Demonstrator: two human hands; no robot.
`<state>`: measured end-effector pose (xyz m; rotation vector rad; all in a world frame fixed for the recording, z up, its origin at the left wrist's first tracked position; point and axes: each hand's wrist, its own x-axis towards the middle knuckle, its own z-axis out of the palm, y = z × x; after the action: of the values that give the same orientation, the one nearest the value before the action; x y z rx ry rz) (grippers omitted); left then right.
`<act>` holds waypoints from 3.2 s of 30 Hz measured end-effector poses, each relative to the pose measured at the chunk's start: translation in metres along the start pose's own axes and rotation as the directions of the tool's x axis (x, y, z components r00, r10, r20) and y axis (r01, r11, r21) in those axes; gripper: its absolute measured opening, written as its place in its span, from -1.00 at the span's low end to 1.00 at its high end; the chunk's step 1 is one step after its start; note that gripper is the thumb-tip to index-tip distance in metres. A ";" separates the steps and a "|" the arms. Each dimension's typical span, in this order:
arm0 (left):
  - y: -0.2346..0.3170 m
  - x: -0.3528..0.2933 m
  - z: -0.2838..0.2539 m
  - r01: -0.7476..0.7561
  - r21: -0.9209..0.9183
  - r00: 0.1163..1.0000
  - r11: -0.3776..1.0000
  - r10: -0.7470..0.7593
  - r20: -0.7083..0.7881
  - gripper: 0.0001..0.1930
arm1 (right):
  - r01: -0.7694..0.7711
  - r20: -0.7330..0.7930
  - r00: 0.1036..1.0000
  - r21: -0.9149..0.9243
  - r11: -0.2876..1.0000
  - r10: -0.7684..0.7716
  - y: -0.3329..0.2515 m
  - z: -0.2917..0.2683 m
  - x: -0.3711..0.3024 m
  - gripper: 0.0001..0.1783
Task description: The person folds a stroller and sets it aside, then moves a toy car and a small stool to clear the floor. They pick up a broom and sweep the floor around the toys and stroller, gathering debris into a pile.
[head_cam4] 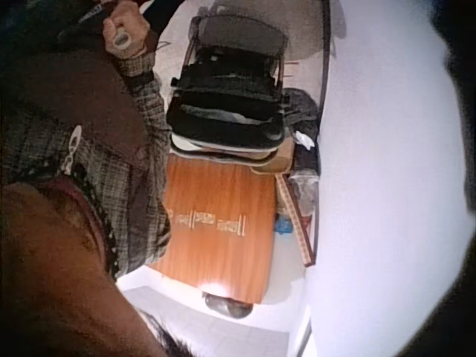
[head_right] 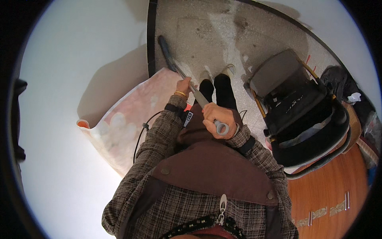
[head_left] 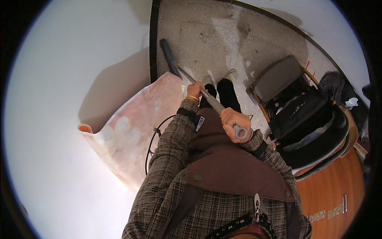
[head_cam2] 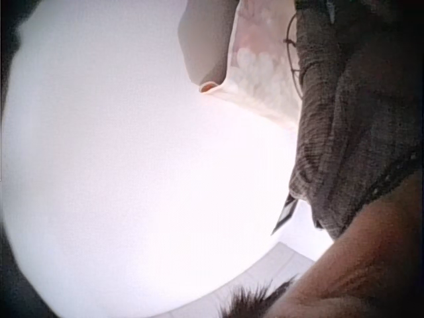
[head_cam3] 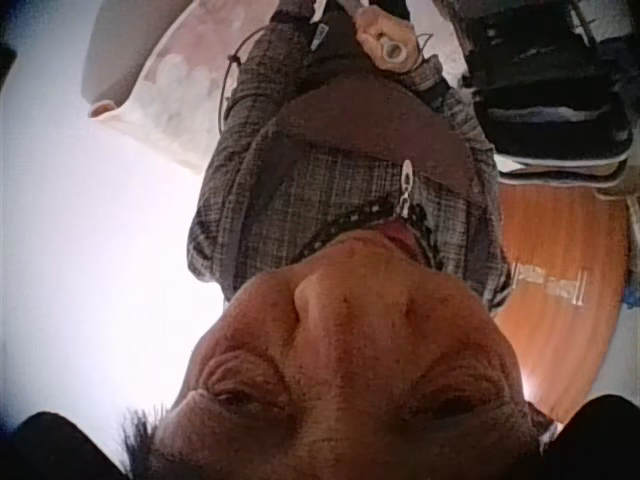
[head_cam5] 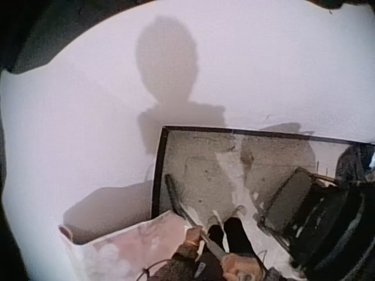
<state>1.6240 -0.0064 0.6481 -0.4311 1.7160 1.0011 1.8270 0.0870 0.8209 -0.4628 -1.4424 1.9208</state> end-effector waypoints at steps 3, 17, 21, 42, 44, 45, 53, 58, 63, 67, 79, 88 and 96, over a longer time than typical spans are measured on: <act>0.004 -0.001 -0.012 0.040 0.012 0.999 0.999 -0.040 0.006 -0.75 | 0.014 0.038 0.999 0.021 1.000 -0.015 0.002 0.003 0.001 -0.83; -0.041 0.047 -0.028 0.174 0.163 0.983 0.971 -0.181 0.027 -0.79 | -0.116 0.017 0.993 -0.062 0.991 0.118 0.022 -0.006 -0.028 -0.82; -0.060 0.006 0.037 0.226 0.041 0.967 0.973 -0.229 0.113 -0.72 | -0.167 0.129 0.972 -0.211 0.963 0.197 -0.025 -0.045 -0.035 -0.85; 0.091 -0.041 0.148 0.040 0.156 0.828 0.987 -0.120 0.547 -0.74 | -0.091 -0.404 0.911 -0.388 0.917 -0.081 -0.090 -0.052 -0.007 -0.76; 0.137 -0.003 0.121 -0.013 0.180 0.853 0.984 -0.083 0.515 -0.74 | -0.260 -0.481 0.877 -0.453 0.853 0.011 -0.061 -0.032 0.021 -0.81; 0.160 0.017 0.109 -0.048 0.194 0.856 0.980 -0.059 0.513 -0.73 | -0.183 -0.434 0.901 -0.417 0.890 -0.019 -0.044 -0.022 0.047 -0.83; 0.222 0.069 0.110 0.030 0.090 0.881 0.995 -0.069 0.468 -0.75 | -0.034 -0.539 0.837 -0.229 0.973 -0.098 -0.006 0.007 0.186 -0.89; 0.172 0.031 0.166 0.124 0.529 0.734 0.840 -0.436 0.520 -0.69 | -0.213 -0.786 0.607 -0.304 0.929 -0.118 -0.064 0.016 0.133 -0.88; 0.106 -0.014 0.214 0.405 0.462 0.659 0.789 -0.602 0.451 -0.88 | -0.094 -0.808 0.480 -0.434 0.896 -0.341 -0.091 0.026 0.102 -0.81; 0.086 -0.029 0.224 0.205 0.674 0.599 0.710 -0.636 0.487 -0.73 | -0.108 -0.843 0.374 -0.454 0.884 -0.387 -0.092 0.036 0.079 -0.79; 0.090 -0.041 0.202 0.088 0.759 0.748 0.645 -0.546 0.378 -0.66 | 0.071 -0.891 0.370 -0.255 0.964 -0.262 -0.095 0.003 0.021 -0.81; 0.035 -0.045 0.273 0.026 0.800 0.709 0.599 -0.575 0.407 -0.82 | 0.055 -0.884 0.241 -0.400 0.915 -0.401 -0.093 -0.039 -0.011 -0.79; 0.004 -0.076 0.266 0.026 0.788 0.639 0.615 -0.616 0.460 -0.73 | 0.023 -0.918 0.082 -0.389 0.921 -0.389 -0.091 -0.013 -0.047 -0.75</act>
<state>1.8111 0.1923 0.6931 0.1591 1.0861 0.0518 1.8960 0.0773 0.8966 -1.3069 -0.6743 0.6481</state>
